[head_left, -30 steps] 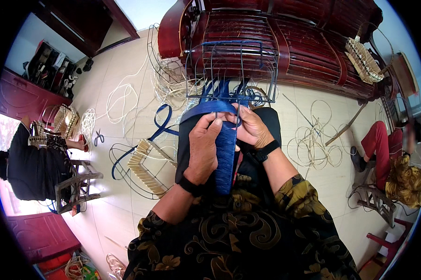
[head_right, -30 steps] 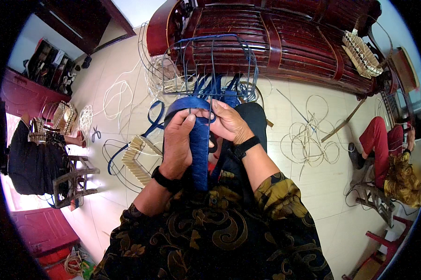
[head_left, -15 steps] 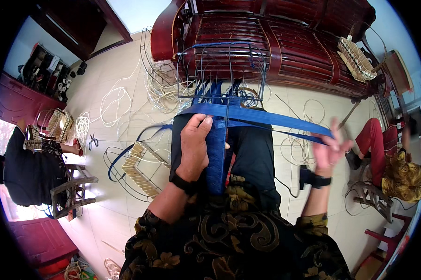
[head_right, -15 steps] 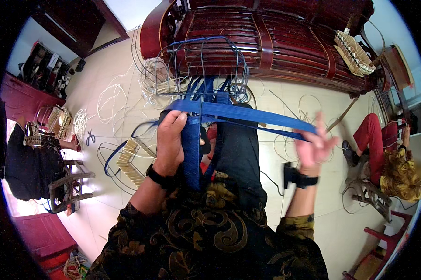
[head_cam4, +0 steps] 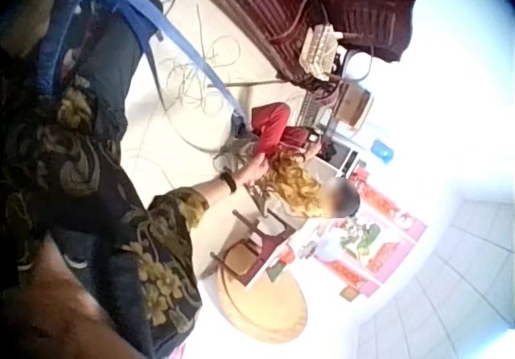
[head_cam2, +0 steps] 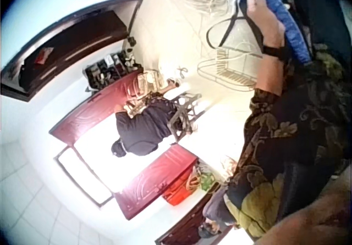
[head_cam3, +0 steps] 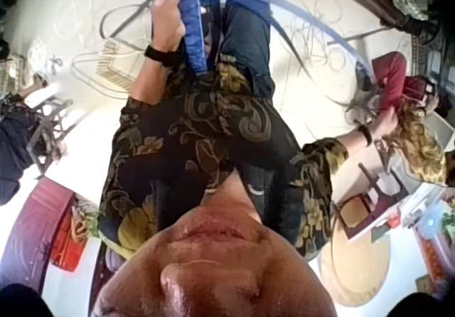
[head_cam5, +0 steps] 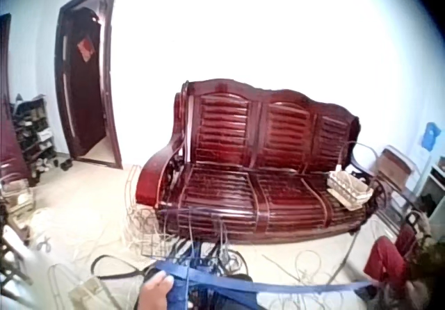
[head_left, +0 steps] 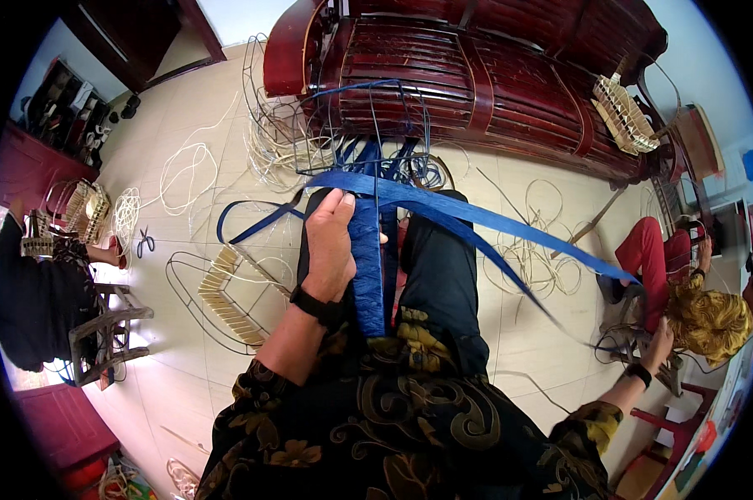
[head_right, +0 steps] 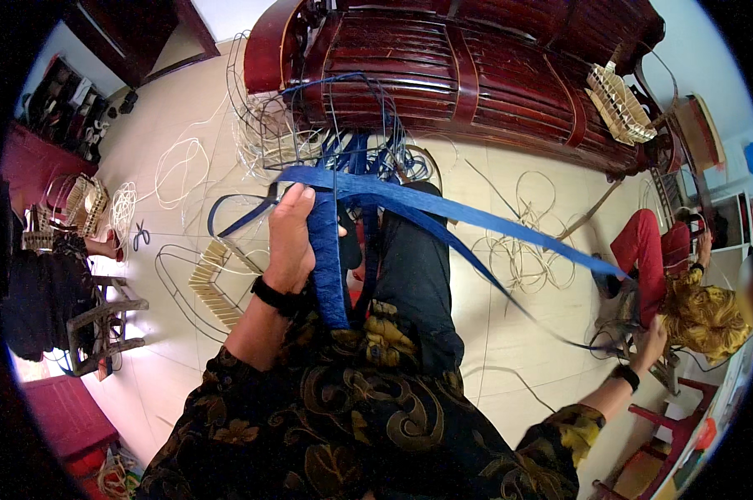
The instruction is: The person is wrapping a blue strap around a metal wire frame by hand, pulling the strap through the wires and tightening it while seated on the floor.
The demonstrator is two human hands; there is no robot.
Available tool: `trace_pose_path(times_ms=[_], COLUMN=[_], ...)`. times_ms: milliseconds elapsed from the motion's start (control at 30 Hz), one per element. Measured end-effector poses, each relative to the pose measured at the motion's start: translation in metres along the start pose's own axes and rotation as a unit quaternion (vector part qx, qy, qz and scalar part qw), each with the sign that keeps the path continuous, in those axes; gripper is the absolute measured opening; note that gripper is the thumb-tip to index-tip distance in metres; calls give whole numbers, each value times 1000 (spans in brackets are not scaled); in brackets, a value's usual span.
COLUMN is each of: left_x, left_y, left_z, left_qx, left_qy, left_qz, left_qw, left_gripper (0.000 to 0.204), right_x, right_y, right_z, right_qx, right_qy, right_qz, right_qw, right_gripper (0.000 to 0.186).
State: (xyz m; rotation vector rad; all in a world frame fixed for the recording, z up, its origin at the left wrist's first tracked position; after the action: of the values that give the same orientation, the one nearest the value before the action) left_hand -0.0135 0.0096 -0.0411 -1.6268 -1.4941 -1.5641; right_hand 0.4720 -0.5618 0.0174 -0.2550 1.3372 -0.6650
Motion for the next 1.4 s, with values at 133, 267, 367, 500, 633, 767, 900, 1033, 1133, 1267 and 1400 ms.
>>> trace_pose_path(times_ms=[133,267,367,500,633,767,900,1033,1133,1267,1400], left_x=[5,9,11,15,15,14,8,2,3,9,12], left_y=[13,33,43,41,24,6,1,12,23,37,42], left_z=[-8,-21,-29,-31,-22,-11,-4,-4,-10,-21,-26], left_qx=[-28,-60,-68,-66,-31,-7,15,9,-19,-54,-42], left_qy=[7,10,13,33,13,16,20,13,4,14,25], left_qz=[10,24,30,45,37,24,6,4,11,19,41], left_qw=[1000,998,997,996,999,1000,1000,1000,1000,998,998], left_gripper=[17,17,21,19,18,20,19,29,41,38,35], right_x=[-141,-251,-300,-291,-187,-59,8,-49,-122,-223,-272], right_y=[142,254,285,296,259,114,-34,-3,126,252,268], right_z=[-126,-294,-382,-391,-286,-113,-38,-83,-167,-331,-398], right_qx=[-221,-535,-520,-512,-496,-223,49,137,-133,-566,-639], right_qy=[-260,-245,-394,-384,-213,-117,29,-120,-202,-177,-208], right_qz=[197,229,221,279,250,186,-89,-129,104,230,270], right_qw=[919,776,725,716,803,950,994,975,965,772,689], right_gripper=[43,33,33,14,19,29,42,38,29,26,25])
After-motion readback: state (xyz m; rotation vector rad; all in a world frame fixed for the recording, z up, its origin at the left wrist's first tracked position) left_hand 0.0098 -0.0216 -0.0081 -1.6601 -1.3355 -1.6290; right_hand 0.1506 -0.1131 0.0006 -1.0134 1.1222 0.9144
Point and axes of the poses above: each hand's wrist, its own z-axis towards the middle knuckle, its own y-axis out of the palm, x = y × z, the point moved 4 cm from there along z, towards the middle knuckle, and after that the axes turned 10 degrees about z, right-handed, at the moved point
